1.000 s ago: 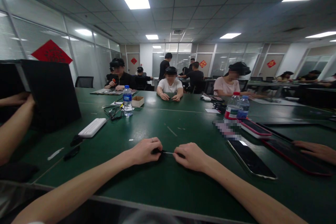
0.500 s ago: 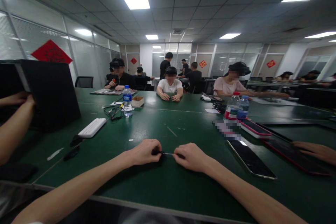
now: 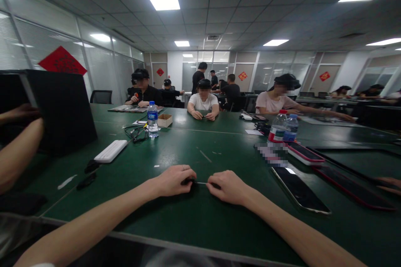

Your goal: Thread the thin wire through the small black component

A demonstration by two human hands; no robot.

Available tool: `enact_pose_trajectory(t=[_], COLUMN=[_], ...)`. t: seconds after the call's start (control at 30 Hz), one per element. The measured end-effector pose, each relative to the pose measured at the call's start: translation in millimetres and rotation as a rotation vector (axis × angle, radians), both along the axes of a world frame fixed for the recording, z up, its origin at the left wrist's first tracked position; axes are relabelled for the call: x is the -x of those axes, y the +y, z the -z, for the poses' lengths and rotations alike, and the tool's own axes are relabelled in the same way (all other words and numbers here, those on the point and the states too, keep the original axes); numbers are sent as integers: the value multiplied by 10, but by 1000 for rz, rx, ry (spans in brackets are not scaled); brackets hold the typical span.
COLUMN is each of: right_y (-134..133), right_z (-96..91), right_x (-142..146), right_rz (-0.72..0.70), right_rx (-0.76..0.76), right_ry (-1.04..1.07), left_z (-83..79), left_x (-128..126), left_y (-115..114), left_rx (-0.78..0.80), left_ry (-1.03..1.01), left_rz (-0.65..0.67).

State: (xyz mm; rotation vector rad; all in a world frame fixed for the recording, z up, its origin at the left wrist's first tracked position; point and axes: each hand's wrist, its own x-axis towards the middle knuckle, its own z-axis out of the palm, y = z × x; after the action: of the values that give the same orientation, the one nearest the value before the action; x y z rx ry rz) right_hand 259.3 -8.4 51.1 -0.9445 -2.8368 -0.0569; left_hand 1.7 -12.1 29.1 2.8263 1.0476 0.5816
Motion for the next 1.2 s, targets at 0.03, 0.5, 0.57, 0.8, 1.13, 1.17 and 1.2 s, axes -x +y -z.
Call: enact_pose_trajectory(t=[0.03,0.5,0.57,0.8,1.13,1.17,1.2], right_y=[-2,-6,3,77,251,264,272], right_z=[-1,-20,-20,-6,-42,-32,-24], right_x=[2,2,-1,-39,-188,-195,-197], right_rz=[1,7,6,43,212,219,221], right_rx=[-4,6,8,19,117,106,94], right_ry=[-4,-6,-8,1,14,10,6], left_z=[-4,-33,-41,-65,-258,-267,-273], left_x=[1,22,23,112,285,293,294], left_y=[-4,-21,-17,94,129,124,116], left_rx=[-21,-66,-49,77,203,254,296], left_ry=[12,-11,-35,-152,-179,-186,-190], left_rz=[16,8,-24,-131,-118,-109,-100])
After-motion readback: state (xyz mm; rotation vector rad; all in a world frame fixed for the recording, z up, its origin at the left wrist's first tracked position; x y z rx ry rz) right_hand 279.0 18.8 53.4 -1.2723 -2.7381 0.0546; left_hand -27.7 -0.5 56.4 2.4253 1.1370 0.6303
